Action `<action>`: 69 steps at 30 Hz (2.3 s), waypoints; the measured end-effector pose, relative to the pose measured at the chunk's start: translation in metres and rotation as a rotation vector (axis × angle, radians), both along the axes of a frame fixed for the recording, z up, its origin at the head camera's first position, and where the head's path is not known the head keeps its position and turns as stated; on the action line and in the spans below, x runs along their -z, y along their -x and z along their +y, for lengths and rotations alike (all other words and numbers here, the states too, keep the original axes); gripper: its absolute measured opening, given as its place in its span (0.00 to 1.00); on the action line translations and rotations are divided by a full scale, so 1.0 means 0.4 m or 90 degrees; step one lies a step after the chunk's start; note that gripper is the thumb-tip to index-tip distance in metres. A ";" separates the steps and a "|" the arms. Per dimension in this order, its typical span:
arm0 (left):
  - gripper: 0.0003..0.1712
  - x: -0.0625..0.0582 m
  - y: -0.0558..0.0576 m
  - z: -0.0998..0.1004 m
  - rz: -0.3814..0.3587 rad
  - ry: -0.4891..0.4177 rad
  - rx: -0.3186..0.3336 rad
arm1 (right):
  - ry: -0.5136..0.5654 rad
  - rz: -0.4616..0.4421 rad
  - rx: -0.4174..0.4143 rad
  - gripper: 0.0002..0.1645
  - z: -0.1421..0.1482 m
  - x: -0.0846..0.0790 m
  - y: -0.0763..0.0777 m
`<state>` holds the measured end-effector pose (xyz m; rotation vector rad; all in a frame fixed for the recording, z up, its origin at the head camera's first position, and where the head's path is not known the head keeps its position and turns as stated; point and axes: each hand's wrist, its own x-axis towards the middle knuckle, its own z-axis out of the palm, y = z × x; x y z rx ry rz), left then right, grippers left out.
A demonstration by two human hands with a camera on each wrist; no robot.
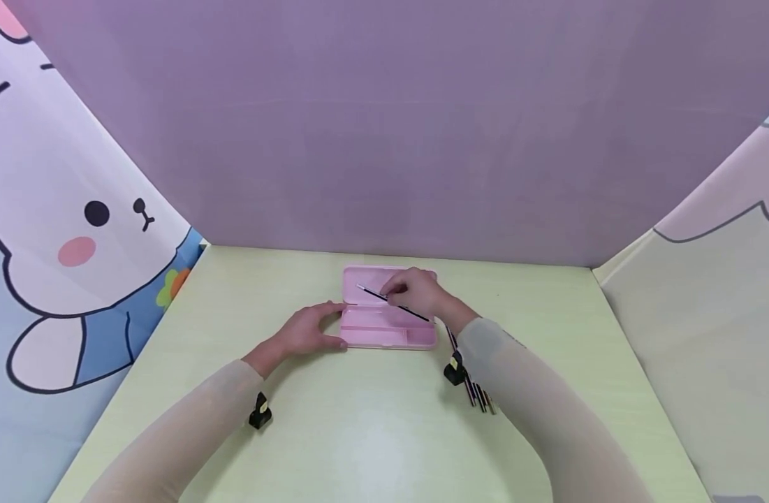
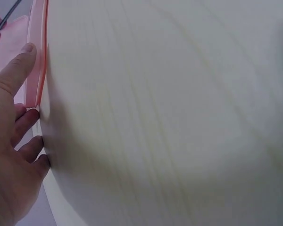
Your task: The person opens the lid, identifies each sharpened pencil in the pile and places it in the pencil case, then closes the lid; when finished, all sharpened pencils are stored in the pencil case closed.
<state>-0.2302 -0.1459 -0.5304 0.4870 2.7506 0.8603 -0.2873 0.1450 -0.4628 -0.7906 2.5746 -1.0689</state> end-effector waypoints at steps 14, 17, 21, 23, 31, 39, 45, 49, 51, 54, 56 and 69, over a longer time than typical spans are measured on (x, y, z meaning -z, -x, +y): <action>0.54 0.005 0.005 0.008 -0.016 -0.023 -0.004 | -0.061 -0.024 -0.023 0.09 -0.048 0.067 0.000; 0.55 0.003 0.007 0.008 -0.013 -0.019 -0.002 | -0.078 -0.039 -0.033 0.08 -0.047 0.072 -0.002; 0.55 0.000 0.011 0.008 -0.007 -0.016 -0.002 | -0.090 -0.052 -0.050 0.08 -0.050 0.076 -0.004; 0.55 -0.001 0.011 0.008 -0.006 -0.014 -0.003 | -0.096 -0.042 -0.059 0.08 -0.052 0.079 -0.005; 0.54 -0.012 0.006 0.011 -0.011 -0.015 -0.009 | -0.122 -0.024 -0.080 0.12 -0.062 0.085 -0.009; 0.54 -0.017 0.010 0.008 -0.019 -0.021 0.012 | -0.135 -0.061 -0.080 0.12 -0.079 0.076 -0.013; 0.52 -0.021 0.014 0.011 -0.008 -0.030 0.014 | -0.145 -0.060 -0.088 0.12 -0.088 0.076 -0.015; 0.52 -0.023 0.012 0.013 -0.007 -0.034 0.008 | -0.151 -0.061 -0.095 0.13 -0.083 0.074 -0.018; 0.52 -0.022 0.011 0.013 -0.007 -0.033 0.006 | -0.151 -0.052 -0.101 0.13 -0.079 0.072 -0.021; 0.52 -0.020 0.010 0.012 -0.009 -0.029 0.006 | -0.151 -0.034 -0.106 0.12 -0.070 0.067 -0.026; 0.53 -0.021 0.010 0.012 -0.011 -0.029 0.005 | -0.146 -0.027 -0.108 0.11 -0.063 0.061 -0.029; 0.53 -0.015 0.006 0.012 -0.001 -0.018 0.006 | -0.019 -0.046 -0.127 0.15 0.033 0.006 -0.052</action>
